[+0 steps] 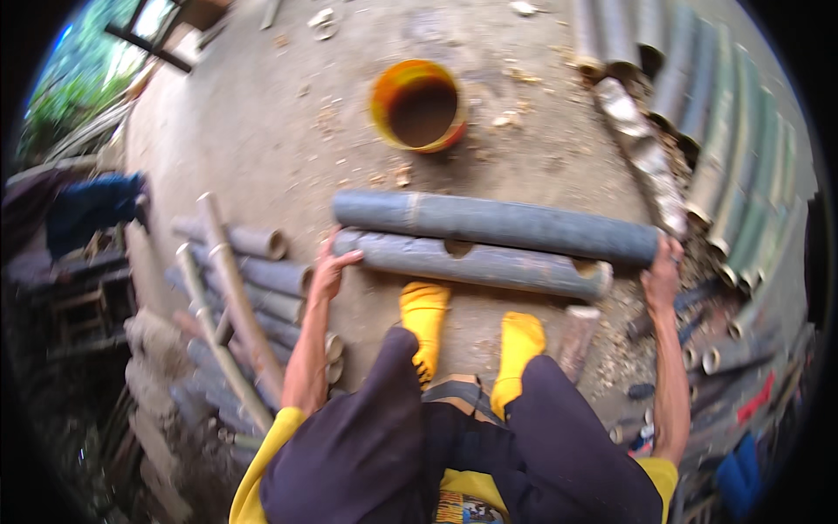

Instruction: The person constructs a bamboo structure by carving a hole into a segment of bamboo using a knife, measuring the bamboo with a tape measure, and fitting other bamboo segments into the carved hole while using a mallet.

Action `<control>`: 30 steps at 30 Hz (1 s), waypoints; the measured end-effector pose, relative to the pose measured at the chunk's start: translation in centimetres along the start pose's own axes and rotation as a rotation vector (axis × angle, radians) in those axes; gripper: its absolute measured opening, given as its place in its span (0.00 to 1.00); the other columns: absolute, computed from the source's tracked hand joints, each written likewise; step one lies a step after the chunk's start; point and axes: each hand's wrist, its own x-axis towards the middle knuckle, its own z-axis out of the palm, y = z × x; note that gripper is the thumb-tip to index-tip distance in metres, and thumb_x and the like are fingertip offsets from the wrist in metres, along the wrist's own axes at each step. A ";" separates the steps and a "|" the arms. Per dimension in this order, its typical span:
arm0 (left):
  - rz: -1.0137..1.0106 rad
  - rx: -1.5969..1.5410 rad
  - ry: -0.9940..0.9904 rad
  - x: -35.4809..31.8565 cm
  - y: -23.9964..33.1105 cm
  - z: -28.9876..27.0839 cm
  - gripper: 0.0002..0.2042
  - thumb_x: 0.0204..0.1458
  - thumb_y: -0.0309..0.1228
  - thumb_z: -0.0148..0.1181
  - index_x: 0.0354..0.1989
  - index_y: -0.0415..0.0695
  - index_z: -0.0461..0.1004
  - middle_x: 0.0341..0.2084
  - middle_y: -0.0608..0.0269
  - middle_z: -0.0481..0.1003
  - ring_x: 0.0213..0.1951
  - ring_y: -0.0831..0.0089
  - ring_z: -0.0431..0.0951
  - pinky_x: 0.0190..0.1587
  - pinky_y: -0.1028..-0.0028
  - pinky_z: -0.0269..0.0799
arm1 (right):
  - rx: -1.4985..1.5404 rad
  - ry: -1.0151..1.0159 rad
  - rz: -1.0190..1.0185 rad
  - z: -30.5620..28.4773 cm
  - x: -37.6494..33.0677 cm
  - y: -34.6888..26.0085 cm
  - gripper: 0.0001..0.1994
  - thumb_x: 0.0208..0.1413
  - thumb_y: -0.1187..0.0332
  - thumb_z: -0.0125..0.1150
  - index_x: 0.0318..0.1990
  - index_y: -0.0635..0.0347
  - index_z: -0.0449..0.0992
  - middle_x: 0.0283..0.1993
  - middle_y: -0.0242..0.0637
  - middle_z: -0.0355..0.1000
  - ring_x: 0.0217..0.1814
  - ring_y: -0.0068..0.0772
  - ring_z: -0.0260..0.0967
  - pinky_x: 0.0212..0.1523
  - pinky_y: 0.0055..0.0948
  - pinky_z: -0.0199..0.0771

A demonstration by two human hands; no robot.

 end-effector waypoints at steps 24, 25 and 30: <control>0.303 0.338 0.090 -1.4 -1.0 -0.2 0.32 0.51 0.34 0.57 0.63 0.37 0.54 0.61 0.46 0.55 0.61 0.58 0.56 0.62 0.62 0.52 | -0.019 0.444 0.844 -4.2 -13.0 9.0 0.18 0.40 0.77 0.59 0.43 0.62 0.68 0.43 0.50 0.66 0.46 0.52 0.65 0.46 0.43 0.66; 0.317 0.267 0.157 -1.1 -1.9 -0.4 0.30 0.50 0.33 0.58 0.62 0.38 0.58 0.59 0.46 0.59 0.60 0.58 0.59 0.60 0.63 0.57 | -0.065 0.425 0.861 -4.1 -15.0 10.0 0.17 0.41 0.77 0.58 0.43 0.62 0.69 0.43 0.50 0.65 0.46 0.52 0.65 0.46 0.43 0.66; 0.509 0.391 0.454 -0.5 -2.5 -4.6 0.26 0.45 0.26 0.59 0.56 0.38 0.65 0.52 0.53 0.68 0.52 0.61 0.66 0.52 0.65 0.65 | 0.133 0.342 0.791 -1.3 -18.0 4.2 0.16 0.42 0.76 0.57 0.43 0.64 0.70 0.42 0.50 0.65 0.46 0.52 0.65 0.47 0.43 0.67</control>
